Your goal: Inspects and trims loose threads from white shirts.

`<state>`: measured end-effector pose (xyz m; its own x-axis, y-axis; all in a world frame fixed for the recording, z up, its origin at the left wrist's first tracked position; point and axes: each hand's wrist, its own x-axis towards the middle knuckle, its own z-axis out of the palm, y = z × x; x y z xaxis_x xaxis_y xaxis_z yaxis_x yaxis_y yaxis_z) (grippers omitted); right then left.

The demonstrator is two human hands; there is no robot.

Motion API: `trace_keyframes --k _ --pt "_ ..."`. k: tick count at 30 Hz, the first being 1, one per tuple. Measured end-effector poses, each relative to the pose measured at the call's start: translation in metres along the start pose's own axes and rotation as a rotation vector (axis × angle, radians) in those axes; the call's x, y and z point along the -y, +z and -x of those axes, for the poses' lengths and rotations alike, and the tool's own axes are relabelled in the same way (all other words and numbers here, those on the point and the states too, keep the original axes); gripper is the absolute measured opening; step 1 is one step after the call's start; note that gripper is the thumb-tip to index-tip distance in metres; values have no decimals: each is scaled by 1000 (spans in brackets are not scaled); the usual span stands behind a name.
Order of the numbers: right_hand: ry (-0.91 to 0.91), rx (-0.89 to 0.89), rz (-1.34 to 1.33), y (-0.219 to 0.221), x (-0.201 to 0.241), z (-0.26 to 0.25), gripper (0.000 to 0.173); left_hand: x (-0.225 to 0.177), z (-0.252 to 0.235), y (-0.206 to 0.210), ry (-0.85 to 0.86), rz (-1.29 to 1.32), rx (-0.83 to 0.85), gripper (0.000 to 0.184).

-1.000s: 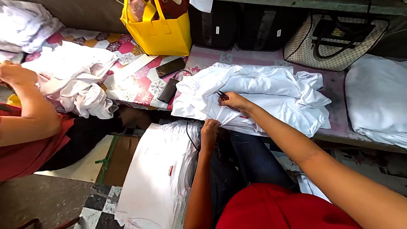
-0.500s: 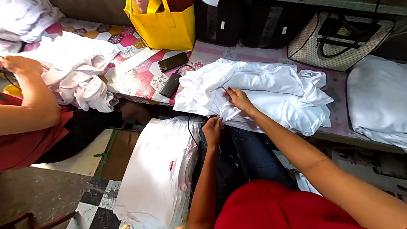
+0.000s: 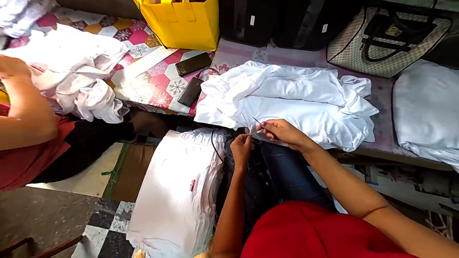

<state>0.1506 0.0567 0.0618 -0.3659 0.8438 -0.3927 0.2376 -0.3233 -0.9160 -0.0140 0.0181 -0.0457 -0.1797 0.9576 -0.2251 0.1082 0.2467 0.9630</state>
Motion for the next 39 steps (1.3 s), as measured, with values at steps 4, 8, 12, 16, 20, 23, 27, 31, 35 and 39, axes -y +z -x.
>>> trace_keyframes --k 4,8,12,16,20,23,27,31,35,39 --pt "5 -9 -26 -19 -1 13 32 21 17 -15 -148 -218 79 19" --pt "41 69 -75 -22 -10 12 36 16 22 -21 109 -239 -40 34" --pt "71 141 -100 -1 -13 4 33 -1 -2 -5 115 -105 13 23" --pt "109 175 -113 -2 -16 5 30 -4 0 -12 71 -52 53 17" --pt "208 227 -101 -3 -25 3 34 3 15 -19 163 71 -20 13" --pt "267 210 -83 8 -27 -3 35 5 17 -18 255 19 -81 12" --pt "307 152 -96 18 -26 -10 35 8 15 -15 394 -54 -127 12" --pt "326 123 -61 18 -23 -9 36 12 17 -17 441 -100 -186 12" --pt "336 139 -75 17 -26 -11 35 14 18 -13 465 -94 -145 12" --pt "336 118 -62 18 -28 -16 33 18 18 -9 470 -52 -156 11"
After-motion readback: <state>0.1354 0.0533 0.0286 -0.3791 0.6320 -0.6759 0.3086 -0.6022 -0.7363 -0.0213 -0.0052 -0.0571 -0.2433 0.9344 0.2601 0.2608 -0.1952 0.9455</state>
